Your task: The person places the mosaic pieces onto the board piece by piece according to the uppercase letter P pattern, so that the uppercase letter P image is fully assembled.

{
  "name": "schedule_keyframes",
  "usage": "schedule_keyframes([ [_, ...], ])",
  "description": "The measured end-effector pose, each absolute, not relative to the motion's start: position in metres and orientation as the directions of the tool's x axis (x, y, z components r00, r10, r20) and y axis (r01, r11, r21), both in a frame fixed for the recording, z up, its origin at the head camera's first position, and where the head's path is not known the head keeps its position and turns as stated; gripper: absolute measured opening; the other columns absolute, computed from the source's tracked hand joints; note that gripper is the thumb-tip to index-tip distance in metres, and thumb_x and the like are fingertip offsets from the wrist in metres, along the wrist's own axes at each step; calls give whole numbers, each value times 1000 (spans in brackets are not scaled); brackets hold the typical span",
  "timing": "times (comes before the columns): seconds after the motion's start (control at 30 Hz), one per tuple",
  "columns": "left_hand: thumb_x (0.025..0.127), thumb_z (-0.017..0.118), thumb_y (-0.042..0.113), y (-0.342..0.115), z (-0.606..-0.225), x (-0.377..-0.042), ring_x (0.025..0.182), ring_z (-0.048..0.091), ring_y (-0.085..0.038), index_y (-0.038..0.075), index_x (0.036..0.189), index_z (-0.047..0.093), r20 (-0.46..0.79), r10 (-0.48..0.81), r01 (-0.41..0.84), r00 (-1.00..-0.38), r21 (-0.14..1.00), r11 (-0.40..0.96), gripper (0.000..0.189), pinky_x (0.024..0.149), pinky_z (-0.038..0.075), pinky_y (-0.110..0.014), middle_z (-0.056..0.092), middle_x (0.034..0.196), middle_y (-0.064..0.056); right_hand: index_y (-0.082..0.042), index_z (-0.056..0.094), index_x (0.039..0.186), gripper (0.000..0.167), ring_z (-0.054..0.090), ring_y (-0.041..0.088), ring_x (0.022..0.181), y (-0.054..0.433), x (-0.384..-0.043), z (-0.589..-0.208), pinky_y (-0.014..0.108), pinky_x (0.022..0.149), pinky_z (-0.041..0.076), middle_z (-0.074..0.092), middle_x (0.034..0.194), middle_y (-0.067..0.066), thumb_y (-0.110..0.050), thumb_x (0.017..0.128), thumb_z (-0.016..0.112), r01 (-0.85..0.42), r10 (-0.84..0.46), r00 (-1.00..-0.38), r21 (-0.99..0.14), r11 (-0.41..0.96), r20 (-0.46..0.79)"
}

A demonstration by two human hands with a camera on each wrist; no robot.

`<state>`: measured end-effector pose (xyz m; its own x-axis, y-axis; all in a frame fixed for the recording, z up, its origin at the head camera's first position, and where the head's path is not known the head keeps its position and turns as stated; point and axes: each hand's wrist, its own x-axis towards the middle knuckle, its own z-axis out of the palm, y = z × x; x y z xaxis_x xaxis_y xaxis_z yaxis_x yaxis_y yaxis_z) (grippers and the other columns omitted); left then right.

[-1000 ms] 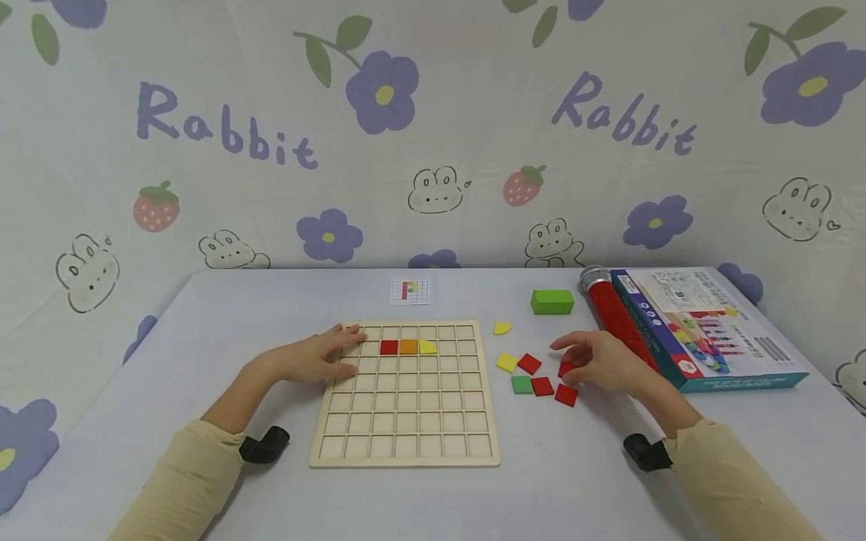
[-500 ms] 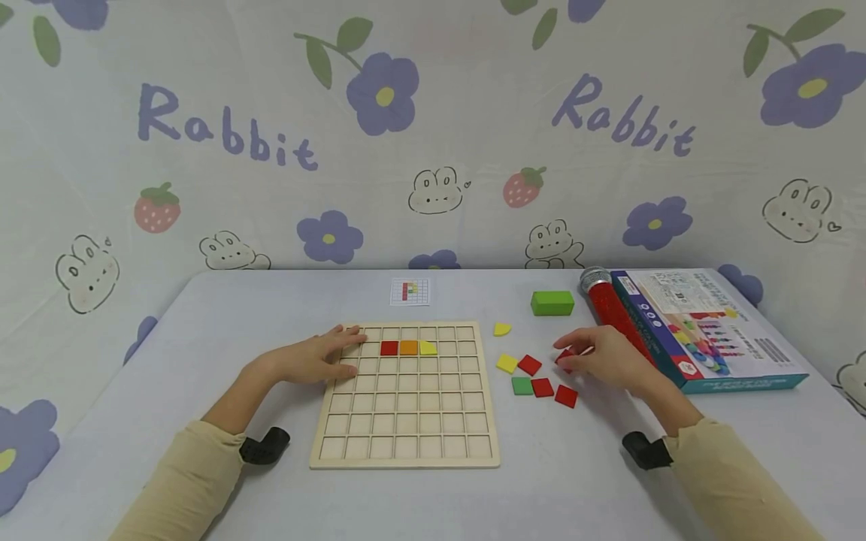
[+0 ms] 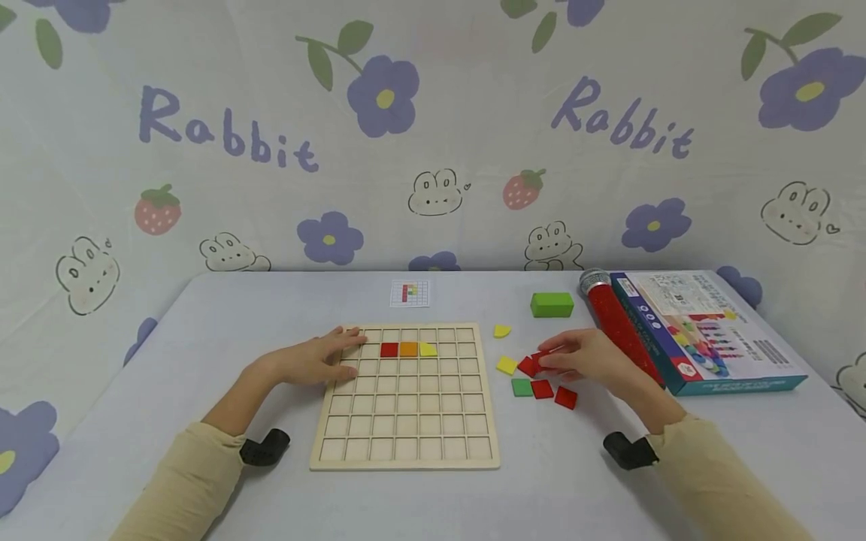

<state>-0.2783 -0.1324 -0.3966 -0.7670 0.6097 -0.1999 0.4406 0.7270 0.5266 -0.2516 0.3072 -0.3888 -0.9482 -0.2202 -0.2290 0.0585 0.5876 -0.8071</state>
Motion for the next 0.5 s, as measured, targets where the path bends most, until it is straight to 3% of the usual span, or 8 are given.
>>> schedule_keyframes([
  [0.27, 97, 56, 31, -132, -397, -277, 142, 4, -37, 5, 150, 28, -212, 594, 429, -776, 514, 743, 65, 110, 5, -59, 16, 155, -18, 4, 55, 127, 49, 64, 24, 98, 282, -257, -389, 33, 84, 53, 63, 116, 15, -25, 90, 68, 131, -246, -927, -857, 498, -284],
  [0.5, 96, 56, 36, -132, -395, -277, 142, 4, -37, 4, 149, 30, -202, 606, 430, -770, 537, 726, 67, 110, 4, -59, 17, 155, -18, 3, 61, 121, 41, 65, 20, 87, 250, -262, -386, 29, 77, 54, 67, 107, 12, -21, 88, 71, 150, -233, -925, -851, 503, -301],
])
